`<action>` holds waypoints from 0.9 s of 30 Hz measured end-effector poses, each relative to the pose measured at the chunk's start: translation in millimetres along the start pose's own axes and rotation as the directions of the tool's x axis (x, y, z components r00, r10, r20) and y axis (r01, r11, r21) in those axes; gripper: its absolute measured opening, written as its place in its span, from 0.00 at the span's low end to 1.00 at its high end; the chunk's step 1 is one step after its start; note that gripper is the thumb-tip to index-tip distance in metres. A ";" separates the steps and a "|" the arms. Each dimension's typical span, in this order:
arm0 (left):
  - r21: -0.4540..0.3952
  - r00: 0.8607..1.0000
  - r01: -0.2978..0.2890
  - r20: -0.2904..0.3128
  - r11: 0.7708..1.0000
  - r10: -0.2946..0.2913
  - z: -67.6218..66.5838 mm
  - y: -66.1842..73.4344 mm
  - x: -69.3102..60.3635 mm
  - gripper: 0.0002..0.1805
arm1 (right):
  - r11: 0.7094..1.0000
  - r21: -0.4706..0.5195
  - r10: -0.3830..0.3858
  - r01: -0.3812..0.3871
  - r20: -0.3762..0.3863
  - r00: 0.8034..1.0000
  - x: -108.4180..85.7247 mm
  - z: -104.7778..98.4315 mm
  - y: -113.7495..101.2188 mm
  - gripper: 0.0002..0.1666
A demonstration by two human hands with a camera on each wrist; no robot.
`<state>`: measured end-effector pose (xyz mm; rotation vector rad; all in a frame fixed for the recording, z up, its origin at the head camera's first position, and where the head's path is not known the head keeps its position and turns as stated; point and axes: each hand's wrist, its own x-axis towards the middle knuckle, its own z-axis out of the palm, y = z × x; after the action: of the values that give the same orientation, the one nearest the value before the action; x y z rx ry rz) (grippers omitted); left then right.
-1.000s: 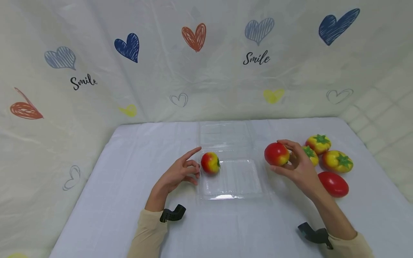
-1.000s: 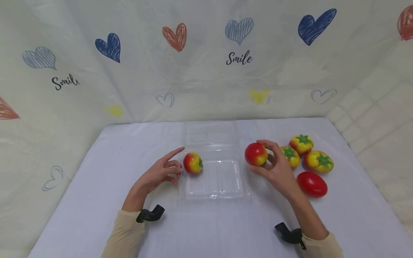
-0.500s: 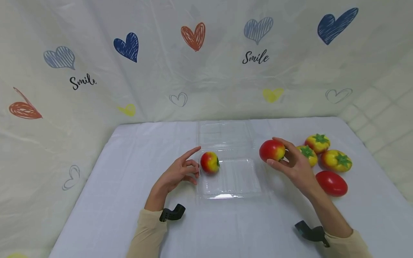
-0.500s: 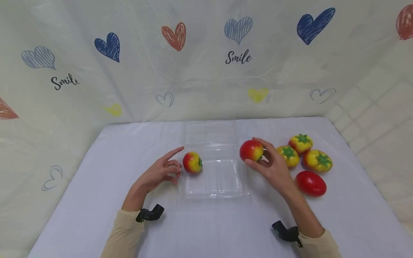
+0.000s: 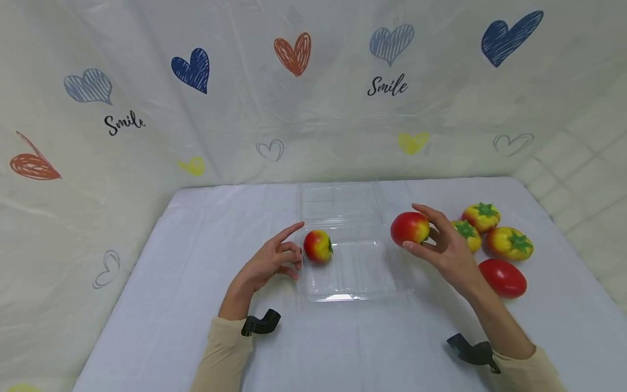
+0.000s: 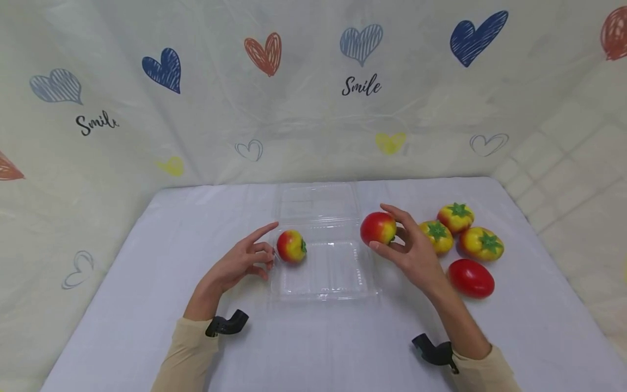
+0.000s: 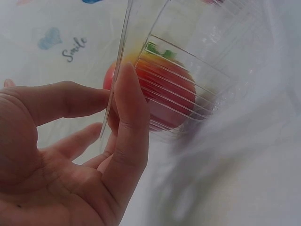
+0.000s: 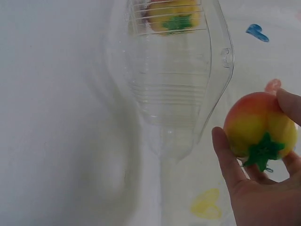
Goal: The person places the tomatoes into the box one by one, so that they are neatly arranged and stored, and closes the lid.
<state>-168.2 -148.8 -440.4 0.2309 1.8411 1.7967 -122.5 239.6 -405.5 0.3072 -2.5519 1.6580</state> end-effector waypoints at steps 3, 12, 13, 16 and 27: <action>0.000 1.000 -0.002 0.001 1.000 0.002 0.3 0.2 0.3 0.41 | 1.000 0.024 -0.017 0.016 0.004 1.000 0.7 0.7 -1.2 0.49; -0.002 1.000 -0.002 0.003 1.000 0.002 0.9 0.9 0.7 0.42 | 0.996 0.070 -0.055 0.051 0.053 0.997 4.9 3.4 -1.6 0.45; -0.003 1.000 -0.002 0.003 1.000 0.002 0.9 0.7 0.9 0.42 | 0.996 0.079 -0.055 0.050 0.060 0.997 5.4 3.7 -1.3 0.45; -0.004 1.000 0.001 0.001 1.000 -0.001 0.9 0.5 0.9 0.41 | 0.994 0.094 -0.063 0.056 0.078 0.995 7.0 4.9 -0.8 0.45; -0.004 1.000 0.003 -0.007 1.000 -0.003 1.8 -0.2 0.4 0.40 | 0.987 0.139 -0.096 0.080 0.117 0.988 8.9 10.0 -1.4 0.46</action>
<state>-167.6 -147.0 -440.7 0.2207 1.8420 1.8009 -130.5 228.9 -406.8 0.5414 -2.4744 1.8351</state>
